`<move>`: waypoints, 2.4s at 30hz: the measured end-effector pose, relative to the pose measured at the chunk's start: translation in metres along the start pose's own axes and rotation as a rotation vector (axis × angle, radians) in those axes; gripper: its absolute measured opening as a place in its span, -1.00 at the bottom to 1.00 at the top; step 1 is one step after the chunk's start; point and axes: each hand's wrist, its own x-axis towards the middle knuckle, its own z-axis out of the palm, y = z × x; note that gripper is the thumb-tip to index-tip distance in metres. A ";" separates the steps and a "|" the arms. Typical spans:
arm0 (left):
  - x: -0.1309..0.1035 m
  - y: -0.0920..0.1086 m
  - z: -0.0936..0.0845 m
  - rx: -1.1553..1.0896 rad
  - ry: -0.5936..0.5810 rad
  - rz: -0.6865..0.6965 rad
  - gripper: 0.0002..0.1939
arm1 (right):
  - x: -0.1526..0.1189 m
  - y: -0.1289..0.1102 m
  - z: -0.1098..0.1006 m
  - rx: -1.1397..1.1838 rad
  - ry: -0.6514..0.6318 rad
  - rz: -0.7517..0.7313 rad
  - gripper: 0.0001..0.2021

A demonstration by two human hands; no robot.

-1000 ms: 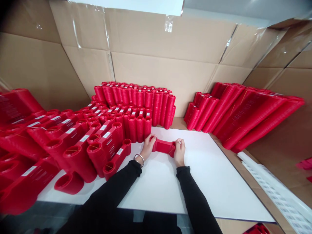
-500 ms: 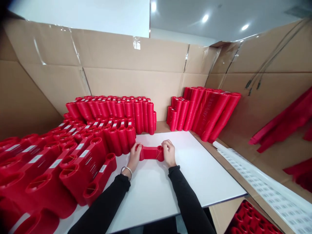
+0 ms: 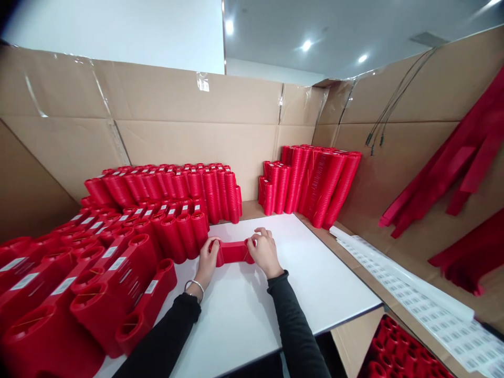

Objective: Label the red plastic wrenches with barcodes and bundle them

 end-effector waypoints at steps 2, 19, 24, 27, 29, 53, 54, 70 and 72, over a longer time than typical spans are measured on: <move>0.000 -0.001 0.000 0.004 -0.004 0.006 -0.80 | -0.002 -0.004 0.002 0.027 0.016 0.058 -0.84; 0.003 -0.003 -0.001 0.017 -0.007 0.016 -0.79 | 0.012 0.046 -0.006 0.638 -0.042 0.558 -0.67; 0.003 -0.004 0.000 0.004 -0.010 0.015 -0.78 | 0.008 0.065 0.004 0.378 -0.088 0.559 -0.74; 0.003 -0.006 0.000 -0.004 -0.009 0.009 -0.77 | 0.006 0.073 0.012 0.203 -0.121 0.523 -0.77; 0.003 -0.006 0.000 -0.010 -0.005 0.001 -0.76 | 0.004 0.076 0.016 0.124 -0.152 0.476 -0.78; -0.001 -0.003 0.000 -0.029 0.010 -0.025 -0.75 | -0.007 0.036 0.014 0.469 -0.382 0.010 -0.53; -0.002 -0.003 0.000 -0.029 0.001 -0.026 -0.75 | -0.007 0.036 0.014 0.468 -0.380 0.008 -0.53; -0.005 0.005 0.002 0.003 0.012 0.022 -0.80 | -0.006 0.030 0.011 0.404 -0.303 -0.100 -0.53; -0.005 0.005 0.002 0.006 0.013 0.030 -0.81 | -0.007 0.030 0.010 0.398 -0.302 -0.108 -0.53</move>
